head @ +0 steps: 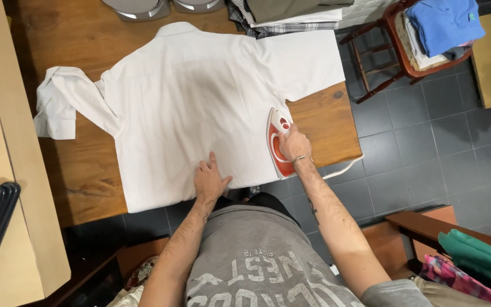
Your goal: Ironing a white long-sleeved dress shirt on a wooden table using a steam iron.
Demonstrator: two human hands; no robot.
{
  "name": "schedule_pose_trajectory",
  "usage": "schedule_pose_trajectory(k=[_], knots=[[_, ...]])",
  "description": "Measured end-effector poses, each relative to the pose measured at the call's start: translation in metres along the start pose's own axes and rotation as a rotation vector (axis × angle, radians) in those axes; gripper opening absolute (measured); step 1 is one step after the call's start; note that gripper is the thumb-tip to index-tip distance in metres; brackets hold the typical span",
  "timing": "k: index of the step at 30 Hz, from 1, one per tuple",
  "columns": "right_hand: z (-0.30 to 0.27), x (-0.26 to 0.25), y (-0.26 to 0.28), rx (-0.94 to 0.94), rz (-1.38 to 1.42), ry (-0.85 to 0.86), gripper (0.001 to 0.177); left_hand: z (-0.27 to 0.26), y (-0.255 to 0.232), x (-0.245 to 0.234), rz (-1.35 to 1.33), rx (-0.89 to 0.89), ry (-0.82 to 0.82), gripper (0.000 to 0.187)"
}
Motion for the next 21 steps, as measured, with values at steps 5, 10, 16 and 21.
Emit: schedule_pose_trajectory(k=[5, 10, 16, 21], knots=[[0.009, -0.005, -0.015, 0.054, 0.039, -0.078, 0.052, 0.002, -0.001, -0.001, -0.023, -0.026, 0.025, 0.110], [0.013, -0.004, -0.034, 0.096, 0.044, -0.108, 0.051, 0.004, 0.002, 0.007, -0.012, -0.043, 0.043, 0.113], [-0.012, -0.010, -0.047, 0.031, 0.051, -0.067, 0.055, 0.004, 0.004, 0.007, -0.036, -0.030, 0.013, 0.112], [-0.109, -0.045, -0.092, 0.044, 0.204, -0.142, 0.058, 0.001, 0.025, 0.035, -0.150, 0.087, -0.091, 0.069]])
Point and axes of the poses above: each hand's wrist, its own z-axis towards the middle knuckle, its own x-axis out of the palm, y = z × x, the point moved 5 cm from there along z, towards the middle knuckle, and after that the axes turned 11 degrees about -x, right-handed, at the moved point
